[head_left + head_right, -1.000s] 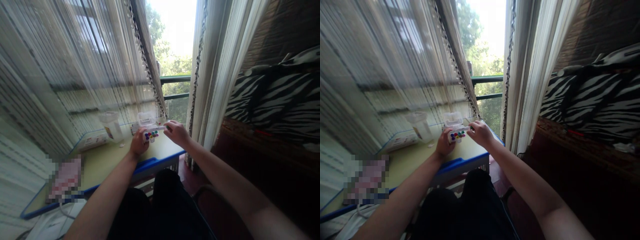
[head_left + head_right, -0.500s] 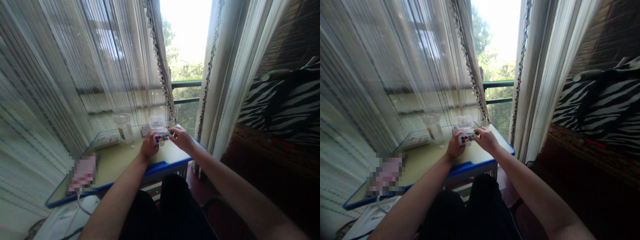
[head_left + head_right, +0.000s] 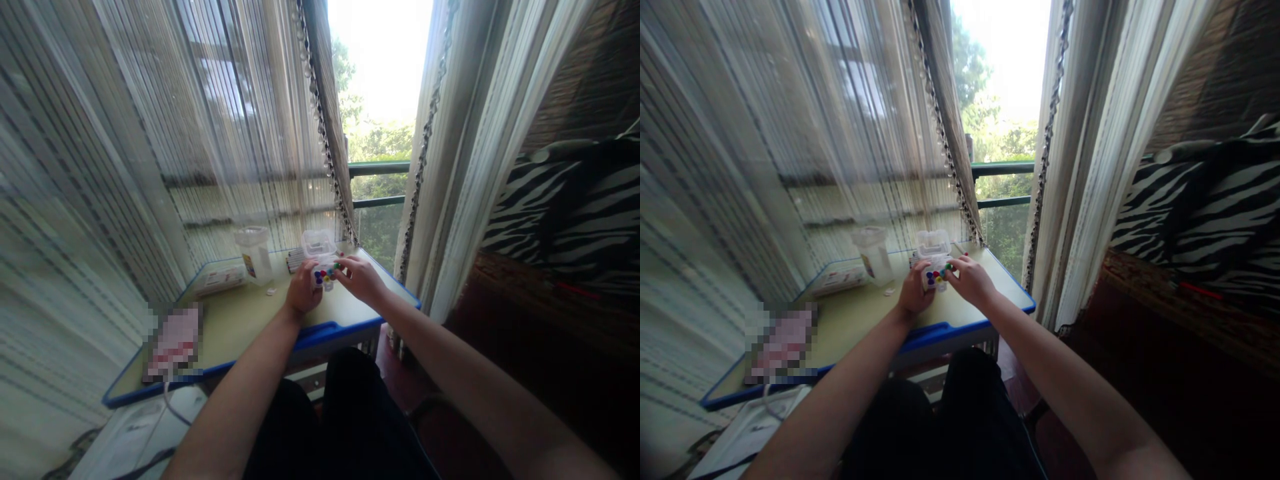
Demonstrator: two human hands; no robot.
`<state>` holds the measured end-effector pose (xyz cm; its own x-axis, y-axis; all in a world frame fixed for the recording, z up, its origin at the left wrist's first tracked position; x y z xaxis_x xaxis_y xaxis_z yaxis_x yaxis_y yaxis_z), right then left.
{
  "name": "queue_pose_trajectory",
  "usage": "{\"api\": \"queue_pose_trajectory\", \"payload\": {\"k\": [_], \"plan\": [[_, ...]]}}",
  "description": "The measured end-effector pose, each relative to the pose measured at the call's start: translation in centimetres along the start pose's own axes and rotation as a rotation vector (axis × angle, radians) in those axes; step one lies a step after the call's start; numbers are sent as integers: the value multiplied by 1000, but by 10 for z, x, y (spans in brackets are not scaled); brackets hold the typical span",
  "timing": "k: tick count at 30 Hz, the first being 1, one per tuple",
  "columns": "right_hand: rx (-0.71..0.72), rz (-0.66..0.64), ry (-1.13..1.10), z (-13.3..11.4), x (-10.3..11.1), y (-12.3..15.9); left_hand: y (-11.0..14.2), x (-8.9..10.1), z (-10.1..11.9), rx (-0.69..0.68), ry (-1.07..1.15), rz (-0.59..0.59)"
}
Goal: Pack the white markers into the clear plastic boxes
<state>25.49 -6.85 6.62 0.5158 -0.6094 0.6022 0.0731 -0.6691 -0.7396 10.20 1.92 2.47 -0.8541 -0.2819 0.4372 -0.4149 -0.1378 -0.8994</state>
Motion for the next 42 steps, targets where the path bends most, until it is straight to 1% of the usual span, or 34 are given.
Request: {"api": "queue_pose_trajectory", "payload": {"k": [6,10,15,21,27,30,32,33,34,35,36,38,42], "plan": [[-26,5,-16,4,-8,-1,1,0,0,7,11,2],[-37,9,-5,3,-9,-1,1,1,0,12,19,-8],[-52,34,-29,3,-9,-1,0,1,0,-13,19,0],[-30,45,-25,4,-10,-2,0,1,0,-12,28,19],[-21,82,-54,7,-11,-5,1,2,-1,-2,38,35],[-6,159,-96,12,-11,-8,2,3,-3,37,17,43],[-36,248,-118,21,-13,-14,4,4,-5,71,11,52],[-74,285,-115,28,-16,-17,4,4,-6,86,13,58],[-126,301,-98,36,-19,-21,5,5,-7,98,16,65],[-190,289,-64,46,-24,-26,6,5,-8,108,19,73],[-256,244,-14,57,-30,-30,7,6,-9,117,20,80],[-346,89,110,78,-44,-38,8,6,-10,130,17,93],[-382,-54,173,112,-69,-46,10,6,-12,158,-5,115]]}}
Point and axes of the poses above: each hand's wrist, its own y-axis away from the middle knuckle, its own x-axis out of the back of the hand, z = x × y, the point moved 2 cm from there along -y, towards the middle knuckle, and after that the axes turned 2 degrees about x, right-handed, at the moved point
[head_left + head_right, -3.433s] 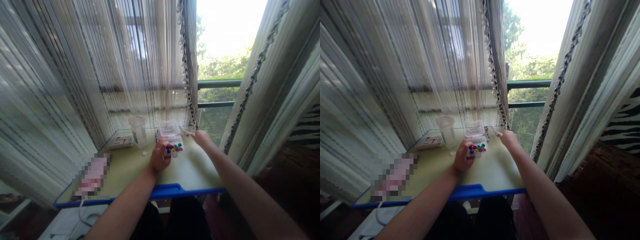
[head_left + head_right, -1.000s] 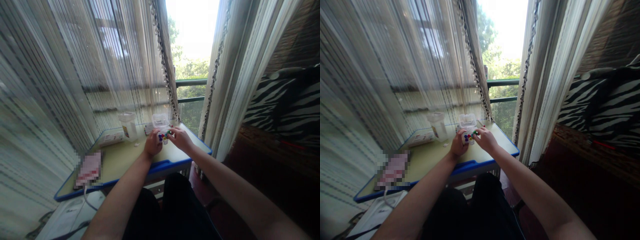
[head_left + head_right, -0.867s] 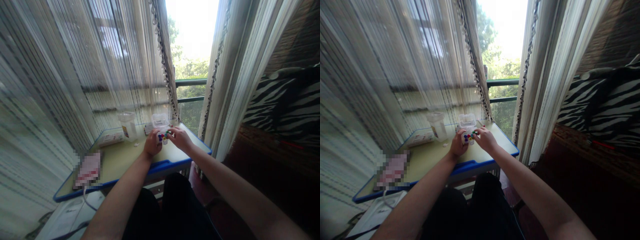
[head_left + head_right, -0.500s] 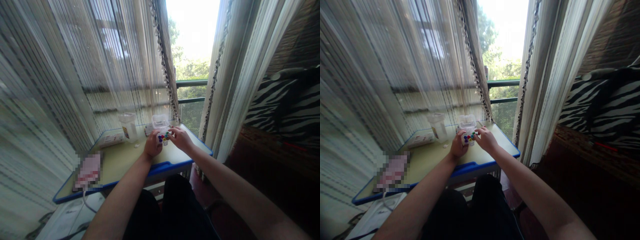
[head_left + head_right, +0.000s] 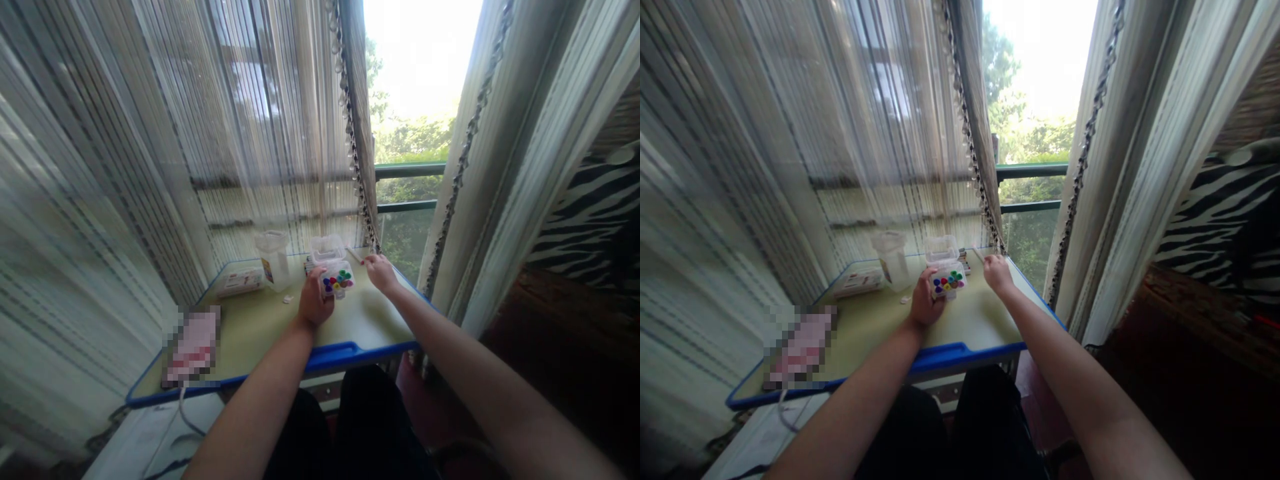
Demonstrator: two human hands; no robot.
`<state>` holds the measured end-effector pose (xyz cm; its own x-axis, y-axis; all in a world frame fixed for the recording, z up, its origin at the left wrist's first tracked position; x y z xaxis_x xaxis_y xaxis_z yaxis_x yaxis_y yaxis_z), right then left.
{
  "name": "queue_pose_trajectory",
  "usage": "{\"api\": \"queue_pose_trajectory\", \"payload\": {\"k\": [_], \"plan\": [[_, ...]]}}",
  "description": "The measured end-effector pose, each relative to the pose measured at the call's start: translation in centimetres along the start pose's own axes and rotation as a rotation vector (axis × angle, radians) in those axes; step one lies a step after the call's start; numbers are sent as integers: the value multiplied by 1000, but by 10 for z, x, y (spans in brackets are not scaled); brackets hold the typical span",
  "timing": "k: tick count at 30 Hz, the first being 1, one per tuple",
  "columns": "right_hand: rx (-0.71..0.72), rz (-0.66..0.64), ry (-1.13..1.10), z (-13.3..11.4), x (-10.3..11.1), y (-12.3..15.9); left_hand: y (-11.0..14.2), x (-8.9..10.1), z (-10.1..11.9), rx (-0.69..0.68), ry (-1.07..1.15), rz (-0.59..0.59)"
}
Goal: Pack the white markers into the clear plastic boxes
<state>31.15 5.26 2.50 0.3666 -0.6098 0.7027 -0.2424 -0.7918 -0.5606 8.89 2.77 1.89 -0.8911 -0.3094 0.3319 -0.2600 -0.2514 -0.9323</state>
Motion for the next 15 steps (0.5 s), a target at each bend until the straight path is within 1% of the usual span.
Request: {"api": "queue_pose_trajectory", "payload": {"k": [4,8,12,15], "plan": [[19,-127,63,18,-27,-15,0,-1,0,6,-3,8],[27,-228,126,29,-49,-32,0,-4,0,-33,27,-7],[31,-285,185,29,-64,-43,-1,-8,-1,-43,74,-33],[55,-313,208,24,-71,-44,-1,-11,-3,-15,89,-42]]}}
Point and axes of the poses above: each hand's wrist, its own y-axis away from the middle knuckle, its own x-axis out of the back of the hand, z = x × y, the point moved 2 cm from there along -y, towards the middle knuckle, and after that the axes turned 2 degrees about x, right-handed, at the moved point
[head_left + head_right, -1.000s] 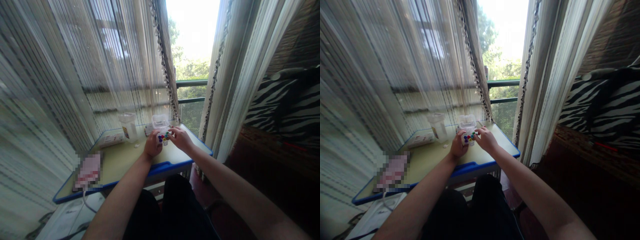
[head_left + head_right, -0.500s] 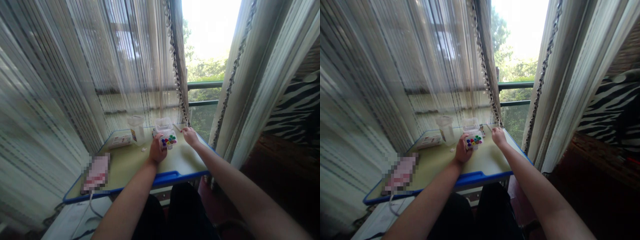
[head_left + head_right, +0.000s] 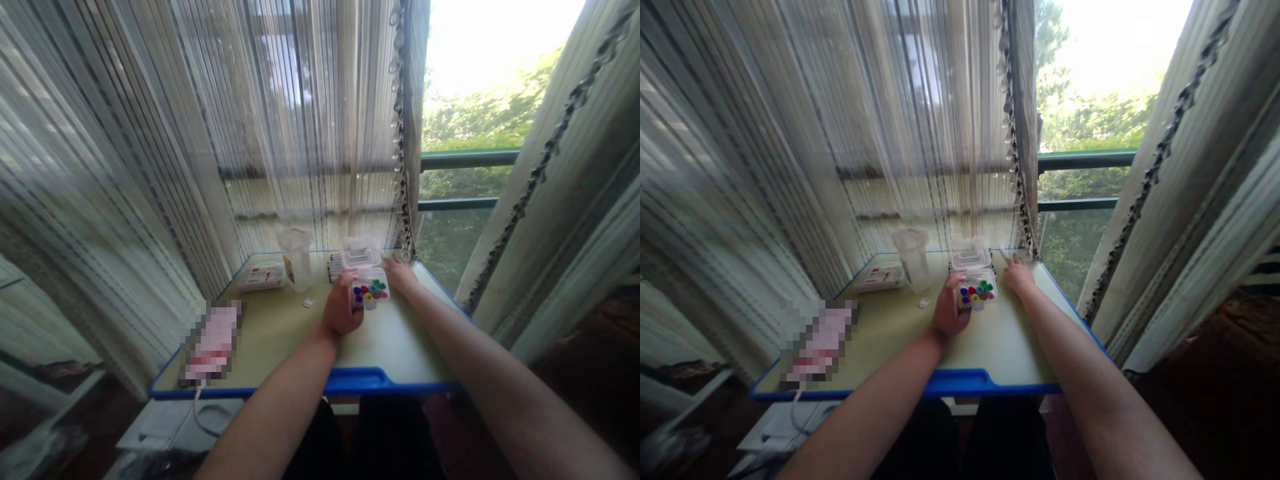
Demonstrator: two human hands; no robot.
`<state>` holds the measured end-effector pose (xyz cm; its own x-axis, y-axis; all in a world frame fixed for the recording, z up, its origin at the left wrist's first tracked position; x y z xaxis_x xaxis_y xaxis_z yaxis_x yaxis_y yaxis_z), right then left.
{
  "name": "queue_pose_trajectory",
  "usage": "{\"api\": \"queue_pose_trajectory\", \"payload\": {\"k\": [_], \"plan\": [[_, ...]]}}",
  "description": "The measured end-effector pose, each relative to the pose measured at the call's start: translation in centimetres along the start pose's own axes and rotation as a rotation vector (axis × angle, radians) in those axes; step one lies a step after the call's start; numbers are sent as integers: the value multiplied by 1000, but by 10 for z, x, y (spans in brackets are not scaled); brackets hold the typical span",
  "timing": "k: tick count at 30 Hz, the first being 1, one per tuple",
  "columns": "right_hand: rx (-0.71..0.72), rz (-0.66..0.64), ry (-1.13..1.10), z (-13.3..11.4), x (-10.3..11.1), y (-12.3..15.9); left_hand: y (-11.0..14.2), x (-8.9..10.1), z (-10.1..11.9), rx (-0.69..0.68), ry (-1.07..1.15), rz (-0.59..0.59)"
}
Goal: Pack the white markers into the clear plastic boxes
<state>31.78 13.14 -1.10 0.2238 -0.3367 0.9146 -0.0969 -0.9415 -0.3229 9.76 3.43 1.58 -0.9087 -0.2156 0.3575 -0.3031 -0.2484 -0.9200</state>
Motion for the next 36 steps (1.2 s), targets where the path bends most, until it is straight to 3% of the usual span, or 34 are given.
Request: {"api": "queue_pose_trajectory", "payload": {"k": [7,17,22,28,36], "plan": [[-8,-17,12,-7,-2,3,2,-4,-4,92,-15,-32],[-131,146,-67,-5,6,10,2,-5,-4,113,-22,-35],[-173,295,-168,3,37,19,2,-6,-5,71,-5,-20],[-116,681,-555,3,82,63,2,-4,-4,68,5,-20],[-11,785,-954,6,114,133,3,-1,-1,71,-9,-18]]}}
Point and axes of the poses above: each hand's wrist, its own y-axis away from the middle knuckle, its own x-axis out of the back of the hand, z = x × y, the point moved 2 cm from there along -y, towards the middle knuckle, and after that the axes turned 2 degrees about x, right-handed, at the moved point
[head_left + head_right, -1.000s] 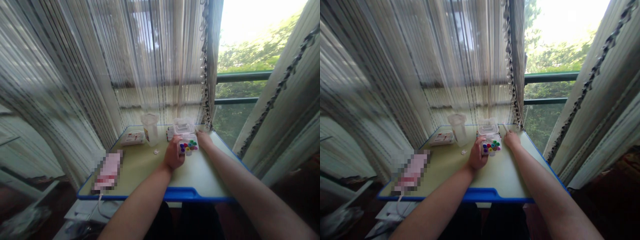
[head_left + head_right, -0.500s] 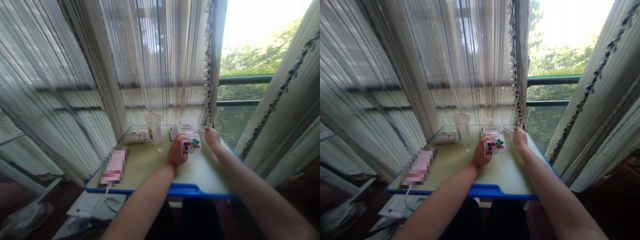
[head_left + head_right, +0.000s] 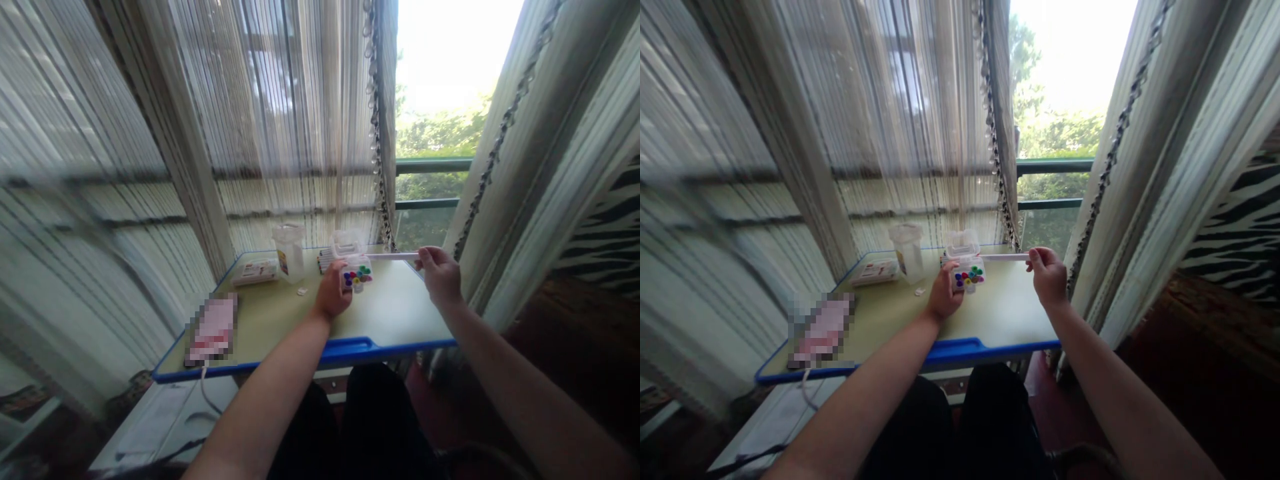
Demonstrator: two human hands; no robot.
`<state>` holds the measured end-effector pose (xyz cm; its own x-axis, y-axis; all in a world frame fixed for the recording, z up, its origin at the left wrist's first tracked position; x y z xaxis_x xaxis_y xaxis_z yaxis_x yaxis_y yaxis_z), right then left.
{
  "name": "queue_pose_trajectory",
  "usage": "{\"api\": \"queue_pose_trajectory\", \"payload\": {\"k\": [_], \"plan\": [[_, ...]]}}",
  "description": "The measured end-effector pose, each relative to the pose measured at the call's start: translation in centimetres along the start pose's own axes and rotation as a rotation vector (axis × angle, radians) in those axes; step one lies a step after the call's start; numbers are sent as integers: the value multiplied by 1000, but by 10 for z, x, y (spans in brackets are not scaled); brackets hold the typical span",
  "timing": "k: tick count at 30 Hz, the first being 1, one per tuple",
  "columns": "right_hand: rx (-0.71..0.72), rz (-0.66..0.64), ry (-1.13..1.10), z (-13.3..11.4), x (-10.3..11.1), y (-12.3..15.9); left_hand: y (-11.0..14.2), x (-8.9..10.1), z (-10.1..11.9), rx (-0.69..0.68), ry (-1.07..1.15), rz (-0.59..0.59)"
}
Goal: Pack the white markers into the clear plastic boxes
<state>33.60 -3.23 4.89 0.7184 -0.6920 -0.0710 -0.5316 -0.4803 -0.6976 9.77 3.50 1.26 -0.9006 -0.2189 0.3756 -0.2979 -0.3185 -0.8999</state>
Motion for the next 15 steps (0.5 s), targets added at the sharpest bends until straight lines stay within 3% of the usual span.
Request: {"api": "queue_pose_trajectory", "payload": {"k": [4,8,15], "plan": [[17,19,-63,-28,16,10,0,0,2,-12,-10,0],[107,-29,-42,-62,16,26,1,2,3,-15,-24,14],[399,-286,177,-91,-24,52,2,4,6,-22,-61,17]]}}
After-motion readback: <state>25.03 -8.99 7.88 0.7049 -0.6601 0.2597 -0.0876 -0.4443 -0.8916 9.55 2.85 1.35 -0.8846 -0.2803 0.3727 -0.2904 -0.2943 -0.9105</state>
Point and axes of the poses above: each hand's wrist, its own y-axis away from the middle knuckle, its own x-axis out of the back of the hand, z = x × y, the point moved 2 cm from there along -y, towards the middle knuckle, and after that the axes turned 2 degrees about x, right-handed, at the moved point
